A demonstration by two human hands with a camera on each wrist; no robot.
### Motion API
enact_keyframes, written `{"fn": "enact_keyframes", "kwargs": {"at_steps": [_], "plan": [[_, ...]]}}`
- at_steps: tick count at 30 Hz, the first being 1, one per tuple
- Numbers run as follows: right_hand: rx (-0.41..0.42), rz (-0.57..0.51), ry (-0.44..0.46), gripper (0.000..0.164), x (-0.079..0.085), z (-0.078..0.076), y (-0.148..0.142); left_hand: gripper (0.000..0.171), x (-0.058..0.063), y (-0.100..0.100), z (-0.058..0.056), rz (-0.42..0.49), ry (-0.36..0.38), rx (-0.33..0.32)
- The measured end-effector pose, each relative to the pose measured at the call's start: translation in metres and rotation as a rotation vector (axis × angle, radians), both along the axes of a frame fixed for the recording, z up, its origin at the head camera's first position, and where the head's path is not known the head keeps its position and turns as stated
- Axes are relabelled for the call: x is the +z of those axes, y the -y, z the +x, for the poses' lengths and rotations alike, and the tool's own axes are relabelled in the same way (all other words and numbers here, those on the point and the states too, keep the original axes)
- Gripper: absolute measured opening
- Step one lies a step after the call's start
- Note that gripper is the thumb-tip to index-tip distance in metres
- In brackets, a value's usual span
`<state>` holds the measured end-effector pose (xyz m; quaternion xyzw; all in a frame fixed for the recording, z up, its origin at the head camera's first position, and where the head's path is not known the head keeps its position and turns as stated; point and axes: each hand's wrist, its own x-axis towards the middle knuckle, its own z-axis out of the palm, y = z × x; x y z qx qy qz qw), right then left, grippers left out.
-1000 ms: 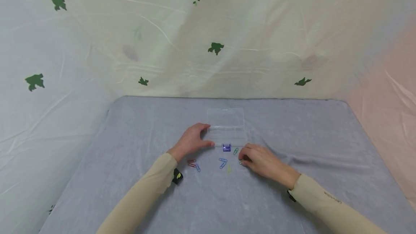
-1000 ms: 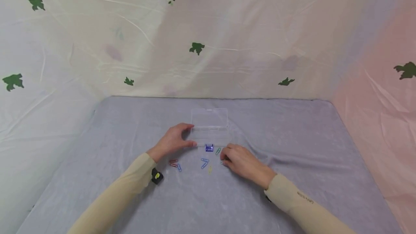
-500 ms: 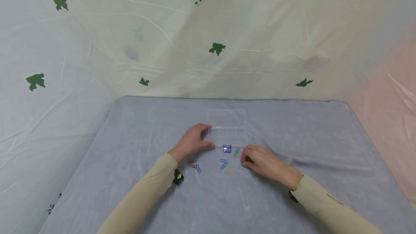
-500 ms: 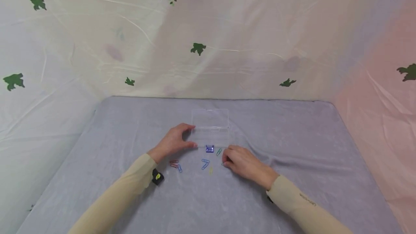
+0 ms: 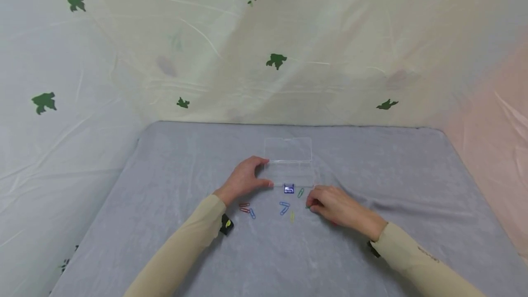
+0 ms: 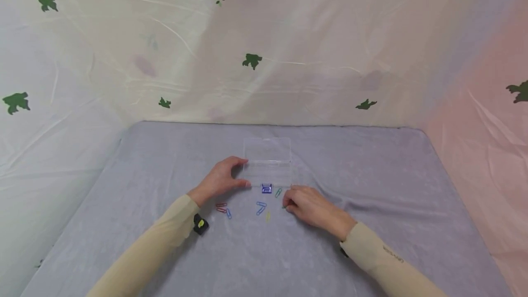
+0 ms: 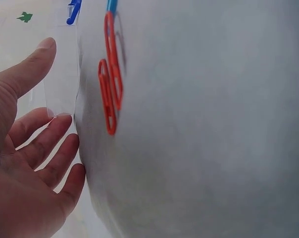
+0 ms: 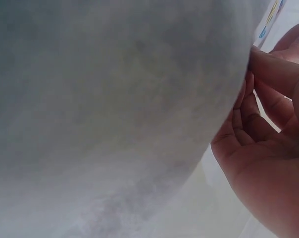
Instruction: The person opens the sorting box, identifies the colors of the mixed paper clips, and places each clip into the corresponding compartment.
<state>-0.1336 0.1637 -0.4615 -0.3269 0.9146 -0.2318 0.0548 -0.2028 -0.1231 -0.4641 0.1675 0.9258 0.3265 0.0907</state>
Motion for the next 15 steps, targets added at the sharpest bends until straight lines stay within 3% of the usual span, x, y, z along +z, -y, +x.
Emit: {"fn": "enact_keyframes", "kwargs": {"at_steps": [10,15], "plan": [[-0.044,-0.050,-0.013,0.009,0.009,0.004,-0.003,0.072,0.000,0.001,0.001,-0.002,0.012,-0.001],[-0.057,-0.080,-0.064,0.010,0.015,0.001,-0.005,0.072,0.001,0.000,0.001,-0.001,0.023,0.001]]}}
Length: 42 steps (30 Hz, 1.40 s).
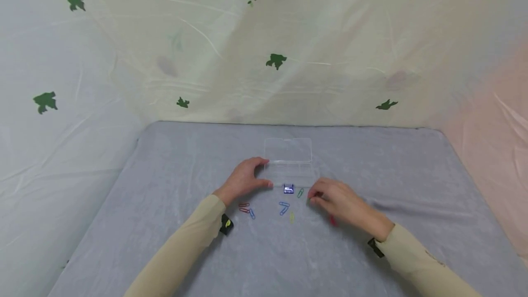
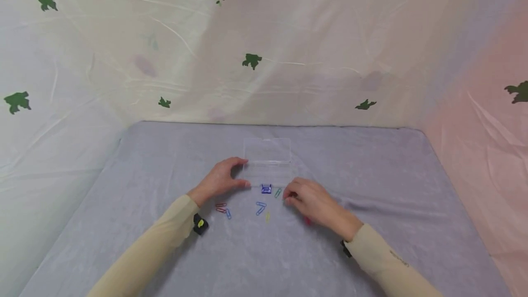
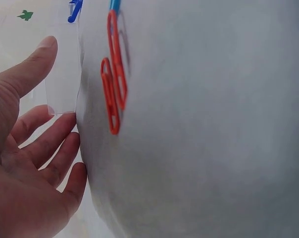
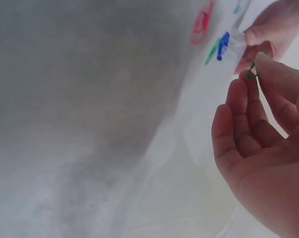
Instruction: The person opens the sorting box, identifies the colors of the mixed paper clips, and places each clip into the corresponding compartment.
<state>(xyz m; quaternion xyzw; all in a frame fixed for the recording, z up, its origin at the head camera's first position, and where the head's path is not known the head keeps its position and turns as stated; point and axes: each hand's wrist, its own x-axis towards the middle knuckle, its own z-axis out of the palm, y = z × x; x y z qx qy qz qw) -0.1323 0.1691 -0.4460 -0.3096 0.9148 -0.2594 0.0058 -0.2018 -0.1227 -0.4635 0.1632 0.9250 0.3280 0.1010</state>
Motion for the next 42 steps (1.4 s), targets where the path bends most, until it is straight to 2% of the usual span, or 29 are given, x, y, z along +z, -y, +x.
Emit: {"fn": "enact_keyframes", "kwargs": {"at_steps": [10,17,28,42], "plan": [[-0.076,-0.122,-0.045,0.013,0.009,-0.008,-0.005,0.072,-0.001,0.000,-0.001,0.033,0.004,0.000],[-0.097,-0.188,-0.081,0.017,0.015,-0.016,-0.008,0.072,0.001,-0.001,-0.003,0.036,0.013,-0.007],[-0.121,-0.206,-0.110,0.013,0.025,-0.033,-0.005,0.074,0.003,-0.002,-0.007,0.030,0.021,0.002],[-0.171,-0.171,-0.034,0.015,0.022,-0.050,-0.001,0.073,-0.001,0.001,-0.002,0.049,0.023,0.003]]}}
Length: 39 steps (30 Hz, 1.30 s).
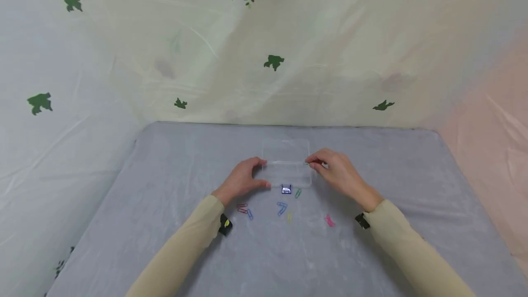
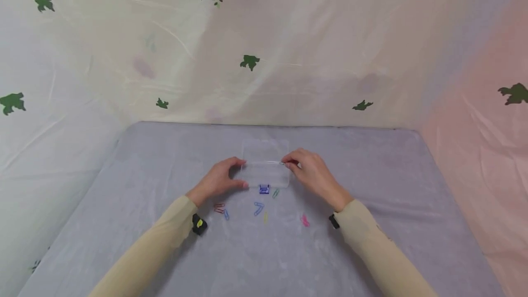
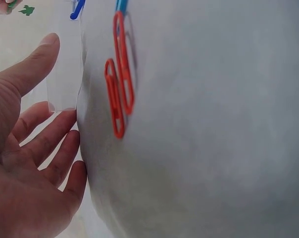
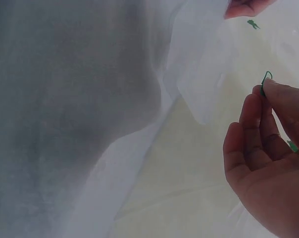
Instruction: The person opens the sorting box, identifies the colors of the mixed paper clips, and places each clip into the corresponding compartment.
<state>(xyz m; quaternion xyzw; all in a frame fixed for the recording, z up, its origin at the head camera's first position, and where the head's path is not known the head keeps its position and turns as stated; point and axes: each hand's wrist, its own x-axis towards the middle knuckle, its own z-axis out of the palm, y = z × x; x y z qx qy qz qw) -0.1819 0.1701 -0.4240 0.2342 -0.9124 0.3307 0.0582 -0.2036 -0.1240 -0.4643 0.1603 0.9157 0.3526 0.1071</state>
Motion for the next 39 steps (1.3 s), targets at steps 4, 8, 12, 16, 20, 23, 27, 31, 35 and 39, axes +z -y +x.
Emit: {"fn": "enact_keyframes", "kwargs": {"at_steps": [4,8,12,16,20,23,27,31,35,39], "plan": [[-0.007,0.012,0.012,0.015,-0.003,-0.005,0.001,0.074,0.000,0.000,0.000,-0.014,0.021,0.011],[-0.009,0.024,0.024,0.015,-0.006,-0.008,0.002,0.074,0.001,-0.001,0.000,-0.012,0.025,0.014],[-0.009,0.034,0.027,0.015,-0.008,-0.012,0.003,0.073,0.003,-0.002,0.001,-0.002,0.016,0.019],[-0.014,0.050,0.056,0.015,-0.010,-0.014,0.005,0.072,0.004,-0.003,0.002,-0.012,0.020,0.013],[-0.014,0.076,0.056,0.014,-0.015,-0.016,0.007,0.072,0.005,-0.003,0.003,-0.018,0.030,0.015],[-0.005,0.093,0.041,0.013,-0.018,-0.018,0.008,0.072,0.005,-0.003,0.004,-0.014,0.036,0.021],[-0.003,0.105,0.039,0.012,-0.021,-0.019,0.010,0.072,0.006,-0.002,0.005,-0.008,0.037,0.020],[-0.004,0.111,0.056,0.013,-0.022,-0.019,0.011,0.072,0.005,-0.002,0.005,-0.003,0.035,0.019],[-0.004,0.109,0.071,0.014,-0.022,-0.017,0.010,0.072,0.005,-0.002,0.005,-0.007,0.034,0.018],[-0.001,0.102,0.063,0.015,-0.023,-0.014,0.007,0.072,0.006,-0.002,0.005,-0.009,0.041,0.021]]}}
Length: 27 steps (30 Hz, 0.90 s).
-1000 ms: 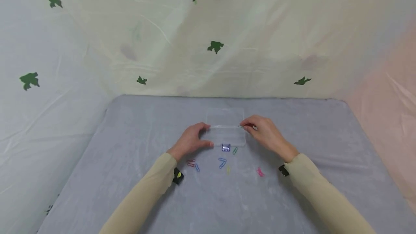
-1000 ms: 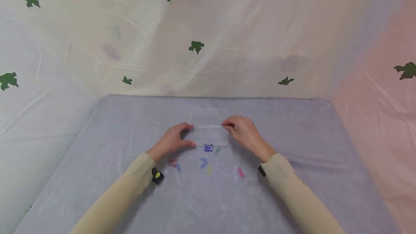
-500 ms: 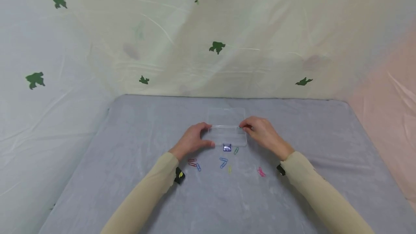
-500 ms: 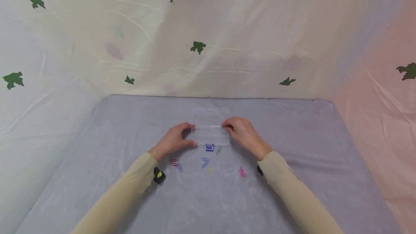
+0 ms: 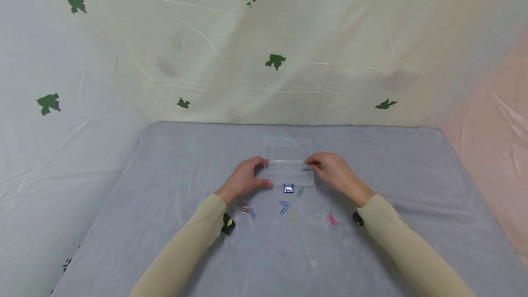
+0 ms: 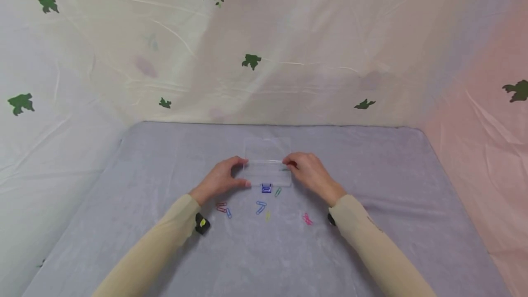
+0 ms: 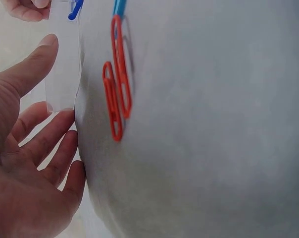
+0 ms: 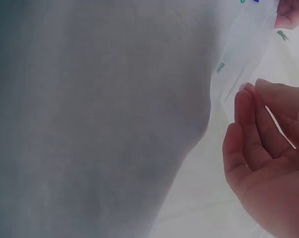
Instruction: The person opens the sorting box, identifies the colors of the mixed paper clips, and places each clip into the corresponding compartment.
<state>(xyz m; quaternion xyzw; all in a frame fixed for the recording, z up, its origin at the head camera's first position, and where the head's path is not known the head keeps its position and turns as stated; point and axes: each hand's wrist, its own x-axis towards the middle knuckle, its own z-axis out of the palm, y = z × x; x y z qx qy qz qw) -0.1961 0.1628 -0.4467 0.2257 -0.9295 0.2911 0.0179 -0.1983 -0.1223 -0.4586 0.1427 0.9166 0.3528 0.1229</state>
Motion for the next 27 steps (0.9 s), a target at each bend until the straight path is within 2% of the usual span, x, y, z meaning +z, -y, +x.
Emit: {"fn": "enact_keyframes", "kwargs": {"at_steps": [8,14,19,27], "plan": [[0.034,-0.025,-0.032,0.025,0.006,0.013,-0.006,0.070,-0.001,0.000,0.000,0.004,0.005,0.004],[0.108,-0.040,-0.008,0.038,0.010,0.028,-0.007,0.070,-0.001,0.000,0.000,0.014,0.004,0.002],[0.171,-0.015,-0.027,0.048,0.012,0.039,-0.005,0.070,-0.002,0.000,-0.001,0.019,-0.008,-0.006],[0.241,0.018,0.039,0.055,0.013,0.050,-0.004,0.070,-0.002,0.001,-0.001,0.018,-0.017,-0.007]]}}
